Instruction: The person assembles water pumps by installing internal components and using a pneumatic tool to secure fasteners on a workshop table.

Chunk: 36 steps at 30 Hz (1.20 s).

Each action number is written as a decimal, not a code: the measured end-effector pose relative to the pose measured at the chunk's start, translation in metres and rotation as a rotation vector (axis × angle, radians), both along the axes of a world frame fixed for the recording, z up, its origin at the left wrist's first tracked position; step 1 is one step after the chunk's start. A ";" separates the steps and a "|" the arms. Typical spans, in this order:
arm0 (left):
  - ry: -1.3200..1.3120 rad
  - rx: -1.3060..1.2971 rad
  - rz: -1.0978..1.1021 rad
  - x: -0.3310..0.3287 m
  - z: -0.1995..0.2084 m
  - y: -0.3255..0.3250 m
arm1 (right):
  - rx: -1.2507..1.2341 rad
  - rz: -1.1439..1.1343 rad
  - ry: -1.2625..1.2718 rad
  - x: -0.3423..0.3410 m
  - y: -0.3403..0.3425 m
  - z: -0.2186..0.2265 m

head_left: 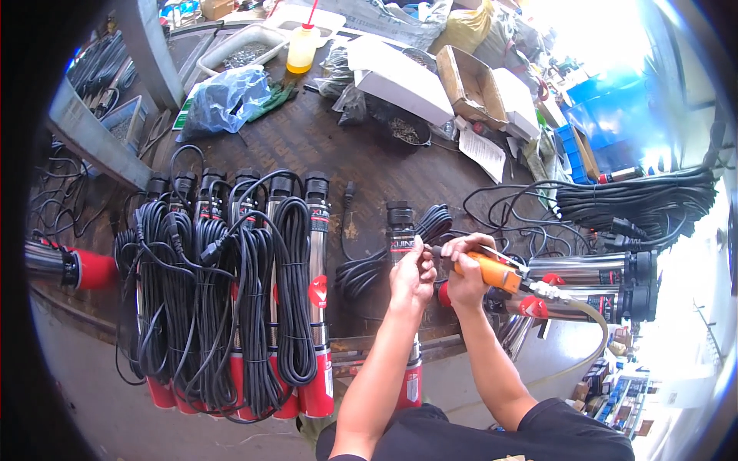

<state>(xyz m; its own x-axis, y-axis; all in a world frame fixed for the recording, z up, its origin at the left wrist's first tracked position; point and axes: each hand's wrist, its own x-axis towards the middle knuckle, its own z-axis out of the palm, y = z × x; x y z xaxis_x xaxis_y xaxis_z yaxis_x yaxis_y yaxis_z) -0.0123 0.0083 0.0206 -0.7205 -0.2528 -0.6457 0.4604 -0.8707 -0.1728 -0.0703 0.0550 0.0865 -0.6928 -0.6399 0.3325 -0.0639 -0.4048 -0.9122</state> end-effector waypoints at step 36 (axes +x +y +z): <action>0.115 -0.061 -0.065 0.022 0.005 -0.001 | -0.059 0.031 -0.098 0.000 0.009 0.019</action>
